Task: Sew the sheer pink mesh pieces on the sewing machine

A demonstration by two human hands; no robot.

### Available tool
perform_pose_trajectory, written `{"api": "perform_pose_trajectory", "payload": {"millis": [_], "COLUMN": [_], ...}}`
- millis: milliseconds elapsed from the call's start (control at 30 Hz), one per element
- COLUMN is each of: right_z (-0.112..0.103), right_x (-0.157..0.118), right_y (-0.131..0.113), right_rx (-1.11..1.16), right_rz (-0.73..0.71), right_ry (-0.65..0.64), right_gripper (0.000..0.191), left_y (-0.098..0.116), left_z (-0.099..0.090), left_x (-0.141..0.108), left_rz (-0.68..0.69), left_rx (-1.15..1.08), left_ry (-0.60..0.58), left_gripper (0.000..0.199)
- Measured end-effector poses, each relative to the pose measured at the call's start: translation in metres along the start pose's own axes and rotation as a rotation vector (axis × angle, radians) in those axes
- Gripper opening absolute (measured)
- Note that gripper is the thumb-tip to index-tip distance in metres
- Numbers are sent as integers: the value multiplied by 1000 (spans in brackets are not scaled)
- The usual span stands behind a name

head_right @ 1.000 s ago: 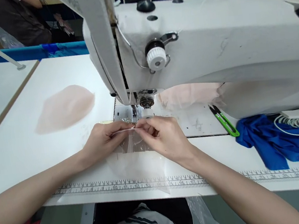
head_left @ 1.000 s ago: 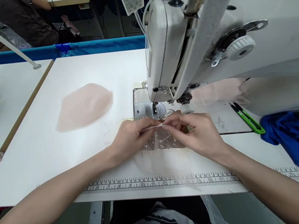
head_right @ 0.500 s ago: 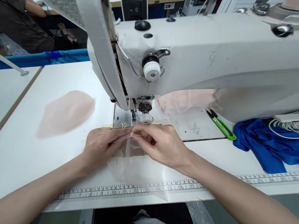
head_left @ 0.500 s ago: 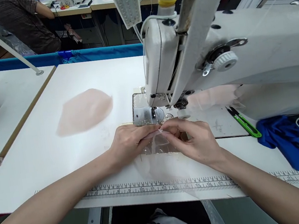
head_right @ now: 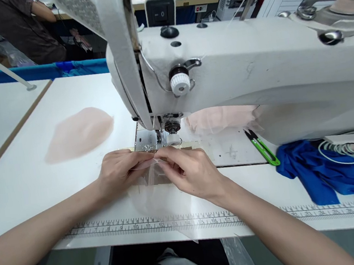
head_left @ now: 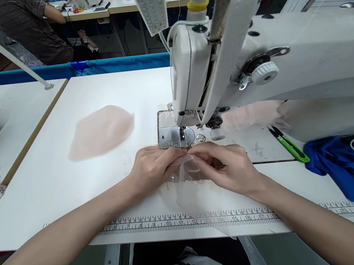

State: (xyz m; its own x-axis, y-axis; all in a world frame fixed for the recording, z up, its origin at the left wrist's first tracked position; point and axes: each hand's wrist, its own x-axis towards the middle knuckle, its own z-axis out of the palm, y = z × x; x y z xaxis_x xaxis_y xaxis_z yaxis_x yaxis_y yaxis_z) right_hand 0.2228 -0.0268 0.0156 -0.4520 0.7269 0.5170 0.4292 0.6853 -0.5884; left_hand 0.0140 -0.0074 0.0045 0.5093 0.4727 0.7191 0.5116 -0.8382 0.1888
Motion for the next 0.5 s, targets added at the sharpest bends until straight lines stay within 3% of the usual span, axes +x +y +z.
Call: {"api": "perform_pose_trajectory", "payload": {"millis": [133, 300, 367, 467, 500], "right_z": [-10, -18, -11, 4, 8], "right_x": [5, 11, 10, 6, 5], "right_y": [-2, -4, 0, 9, 12], "right_rx": [46, 277, 245, -3, -86], "right_rz": [35, 457, 488, 386, 352], "right_ry": [1, -210, -231, -180, -164], "right_gripper": [12, 16, 18, 15, 14], "left_y": [6, 17, 16, 13, 12], "left_z": [-4, -11, -8, -1, 1], "left_x": [2, 10, 9, 3, 1], "left_rz": [-117, -595, -613, -534, -513], "left_rx": [-75, -375, -292, -22, 45], "left_ry": [-100, -489, -538, -529, -516], "left_gripper": [17, 20, 17, 9, 15]}}
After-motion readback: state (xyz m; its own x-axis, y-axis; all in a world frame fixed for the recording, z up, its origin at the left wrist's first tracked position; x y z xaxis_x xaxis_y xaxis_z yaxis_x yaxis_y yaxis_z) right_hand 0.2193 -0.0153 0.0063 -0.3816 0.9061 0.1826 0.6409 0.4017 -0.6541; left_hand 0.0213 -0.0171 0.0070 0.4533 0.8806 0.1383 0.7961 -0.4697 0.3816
